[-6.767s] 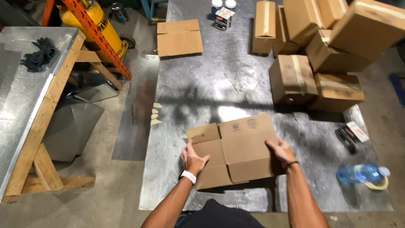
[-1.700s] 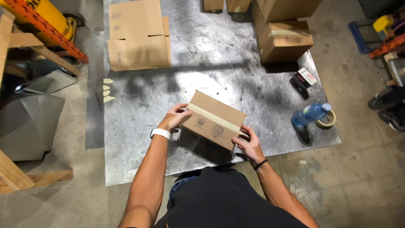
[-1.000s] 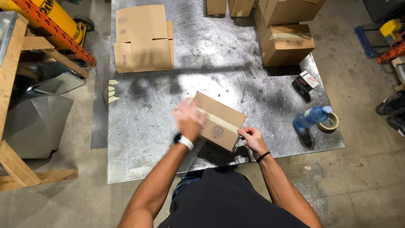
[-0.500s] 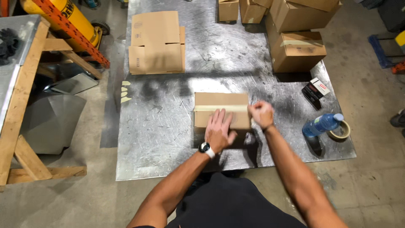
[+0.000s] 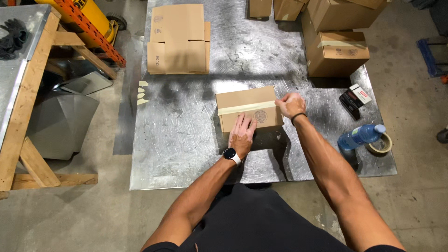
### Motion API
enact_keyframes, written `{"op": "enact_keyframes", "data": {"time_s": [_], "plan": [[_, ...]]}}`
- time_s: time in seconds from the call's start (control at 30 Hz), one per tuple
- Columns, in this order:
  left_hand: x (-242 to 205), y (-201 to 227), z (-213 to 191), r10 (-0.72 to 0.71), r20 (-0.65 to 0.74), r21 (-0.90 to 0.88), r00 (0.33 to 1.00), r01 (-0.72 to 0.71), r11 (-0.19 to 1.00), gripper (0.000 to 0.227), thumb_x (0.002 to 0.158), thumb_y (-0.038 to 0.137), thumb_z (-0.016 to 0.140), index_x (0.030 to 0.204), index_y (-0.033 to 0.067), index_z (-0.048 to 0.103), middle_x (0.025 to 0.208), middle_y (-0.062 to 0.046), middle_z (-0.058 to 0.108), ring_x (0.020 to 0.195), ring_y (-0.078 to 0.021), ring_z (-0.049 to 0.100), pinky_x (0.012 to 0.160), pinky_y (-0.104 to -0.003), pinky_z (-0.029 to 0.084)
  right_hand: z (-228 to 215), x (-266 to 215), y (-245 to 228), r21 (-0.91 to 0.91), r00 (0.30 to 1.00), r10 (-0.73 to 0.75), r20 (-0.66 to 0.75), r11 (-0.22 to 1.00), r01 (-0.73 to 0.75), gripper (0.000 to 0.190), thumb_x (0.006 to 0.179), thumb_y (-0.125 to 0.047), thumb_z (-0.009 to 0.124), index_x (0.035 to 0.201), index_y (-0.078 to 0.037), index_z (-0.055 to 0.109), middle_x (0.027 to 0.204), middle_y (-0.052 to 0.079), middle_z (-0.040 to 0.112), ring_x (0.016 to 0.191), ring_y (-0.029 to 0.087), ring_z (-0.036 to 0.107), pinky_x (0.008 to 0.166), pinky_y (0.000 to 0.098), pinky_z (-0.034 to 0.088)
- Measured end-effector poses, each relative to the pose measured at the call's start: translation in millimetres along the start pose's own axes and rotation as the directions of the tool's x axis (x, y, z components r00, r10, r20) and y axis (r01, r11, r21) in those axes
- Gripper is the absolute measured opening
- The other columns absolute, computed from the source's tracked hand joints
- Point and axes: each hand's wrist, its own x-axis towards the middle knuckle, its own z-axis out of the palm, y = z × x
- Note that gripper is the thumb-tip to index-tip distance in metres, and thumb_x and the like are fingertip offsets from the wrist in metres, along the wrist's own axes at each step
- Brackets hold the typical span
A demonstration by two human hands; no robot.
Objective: The person assembles several cardboard boxes, places items inside some of them, and seals the boxes using strips of tape retrieved from a table edge.
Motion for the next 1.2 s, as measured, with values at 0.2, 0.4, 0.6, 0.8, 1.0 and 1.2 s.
{"op": "enact_keyframes", "data": {"time_s": [0.2, 0.4, 0.6, 0.8, 1.0, 1.2], "plan": [[3, 15, -9, 0.059, -0.033, 0.198, 0.998, -0.051, 0.979, 0.03, 0.098, 0.01, 0.066, 0.125, 0.0079, 0.08, 0.122, -0.015, 0.072, 0.12, -0.0377, 0.068, 0.103, -0.053, 0.054, -16, -26, -64, -0.362, 0.983, -0.181, -0.041, 0.919, 0.154, 0.037, 0.102, -0.05, 0.069, 0.108, -0.017, 0.086, 0.106, 0.016, 0.084, 0.113, 0.041, 0.082, 0.096, 0.0552, 0.066], [8, 31, -12, 0.03, -0.06, 0.285, 0.998, -0.012, 0.958, 0.034, 0.095, 0.012, 0.066, 0.125, 0.0025, 0.08, 0.123, -0.023, 0.078, 0.115, -0.0433, 0.075, 0.102, -0.057, 0.055, -28, -43, -136, -0.37, 0.876, -0.48, -0.041, 0.822, 0.433, 0.036, 0.101, -0.045, 0.07, 0.107, -0.01, 0.079, 0.11, 0.019, 0.08, 0.118, 0.045, 0.078, 0.101, 0.0599, 0.064], [3, 37, -3, -0.04, -0.011, 0.286, 0.999, 0.042, 0.957, 0.041, 0.095, 0.014, 0.065, 0.131, -0.0012, 0.079, 0.133, -0.029, 0.078, 0.128, -0.0514, 0.072, 0.11, -0.065, 0.051, -19, -76, -259, -0.281, 0.812, -0.583, -0.022, 0.783, 0.554, 0.045, 0.093, -0.066, 0.065, 0.096, -0.025, 0.084, 0.103, 0.017, 0.084, 0.113, 0.045, 0.08, 0.097, 0.0582, 0.065], [-2, 37, -9, -0.137, 0.116, 0.171, 0.984, 0.116, 0.978, 0.035, 0.096, 0.019, 0.07, 0.122, -0.0016, 0.079, 0.131, -0.027, 0.076, 0.137, -0.0496, 0.063, 0.118, -0.064, 0.042, 9, -154, -371, -0.364, 0.632, -0.774, 0.047, 0.575, 0.732, 0.054, 0.091, -0.073, 0.064, 0.095, -0.023, 0.083, 0.101, 0.011, 0.084, 0.109, 0.038, 0.083, 0.088, 0.0534, 0.068], [-1, 37, -53, -0.344, 0.107, -0.313, 0.933, 0.36, 0.879, 0.015, 0.095, 0.021, 0.072, 0.097, 0.007, 0.067, 0.098, -0.015, 0.067, 0.098, -0.0343, 0.058, 0.086, -0.053, 0.042, 17, -206, -430, -0.007, 0.556, -0.828, 0.075, 0.557, 0.831, 0.035, 0.079, -0.063, 0.072, 0.083, -0.029, 0.079, 0.088, 0.007, 0.08, 0.1, 0.037, 0.083, 0.085, 0.05, 0.067], [14, -9, -122, -0.6, 0.327, -0.884, 0.731, 0.46, 0.08, 0.029, 0.1, 0.035, 0.054, 0.12, 0.0145, 0.057, 0.119, -0.008, 0.062, 0.111, -0.0228, 0.057, 0.089, -0.051, 0.045, -122, -234, -417, 0.291, 0.501, -0.856, 0.125, 0.515, 0.806, 0.022, 0.097, -0.043, 0.077, 0.089, -0.022, 0.076, 0.125, 0.006, 0.084, 0.106, 0.021, 0.08, 0.083, 0.0376, 0.067]]}}
